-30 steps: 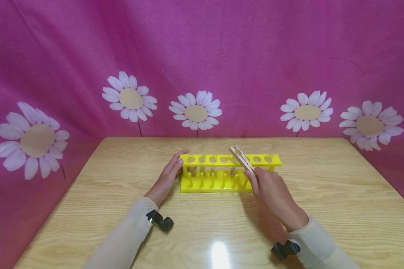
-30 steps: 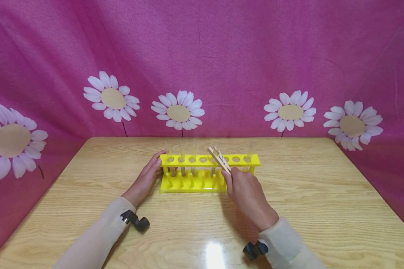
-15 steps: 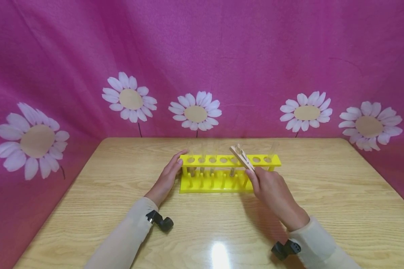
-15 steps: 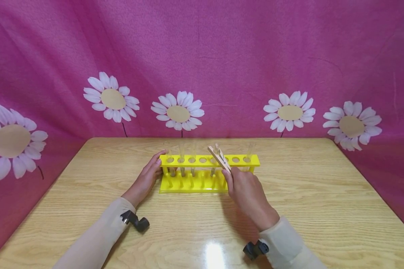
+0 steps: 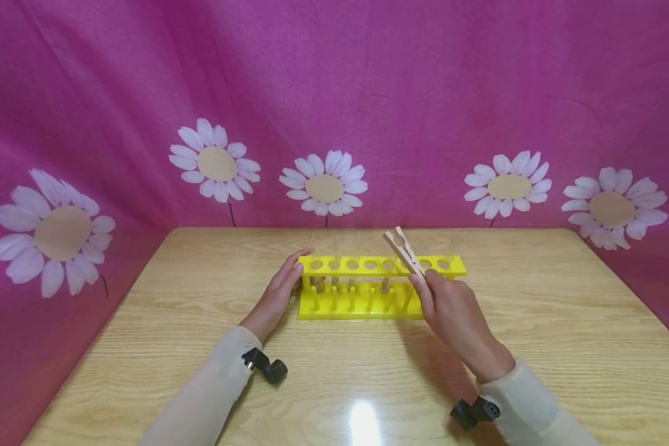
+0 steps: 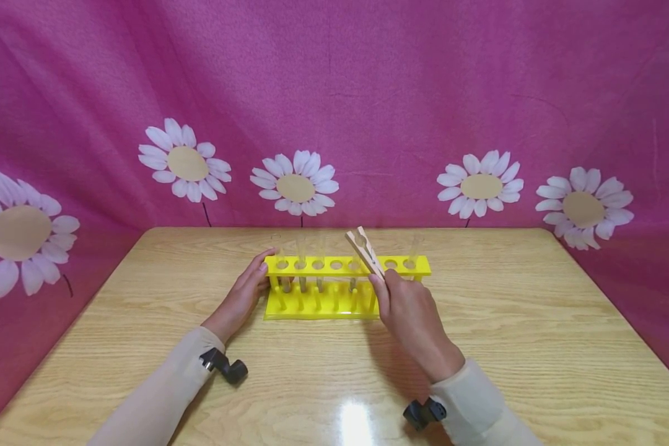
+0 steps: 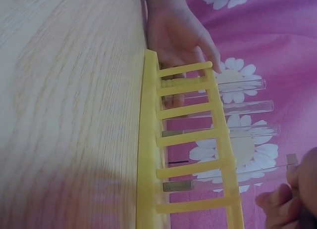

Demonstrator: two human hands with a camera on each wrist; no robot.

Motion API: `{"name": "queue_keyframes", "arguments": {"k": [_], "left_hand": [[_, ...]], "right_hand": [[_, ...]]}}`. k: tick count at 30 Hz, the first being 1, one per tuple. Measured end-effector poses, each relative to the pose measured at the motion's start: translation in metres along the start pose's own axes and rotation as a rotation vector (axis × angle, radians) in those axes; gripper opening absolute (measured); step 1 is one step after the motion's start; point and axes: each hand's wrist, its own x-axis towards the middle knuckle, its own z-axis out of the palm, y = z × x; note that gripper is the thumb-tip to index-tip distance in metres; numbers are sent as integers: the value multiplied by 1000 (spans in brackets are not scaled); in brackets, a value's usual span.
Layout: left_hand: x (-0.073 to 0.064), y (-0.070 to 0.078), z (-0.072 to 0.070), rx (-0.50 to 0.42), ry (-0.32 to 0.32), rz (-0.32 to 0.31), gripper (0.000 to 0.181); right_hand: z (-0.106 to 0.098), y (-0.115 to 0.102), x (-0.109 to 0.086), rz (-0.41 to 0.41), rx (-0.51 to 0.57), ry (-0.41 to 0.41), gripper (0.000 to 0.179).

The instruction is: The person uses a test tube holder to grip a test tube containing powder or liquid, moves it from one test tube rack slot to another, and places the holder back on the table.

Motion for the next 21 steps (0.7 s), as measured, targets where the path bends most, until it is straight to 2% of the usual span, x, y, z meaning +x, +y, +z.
{"name": "queue_keyframes", "arguments": {"k": [11, 21], "left_hand": [[0, 0, 0, 9, 1, -3, 48], [0, -1, 0, 8, 0, 0, 48]], "right_hand": [[-3, -3, 0, 43, 42, 7, 23], [-10, 0, 1, 11, 50, 61, 23]]}}
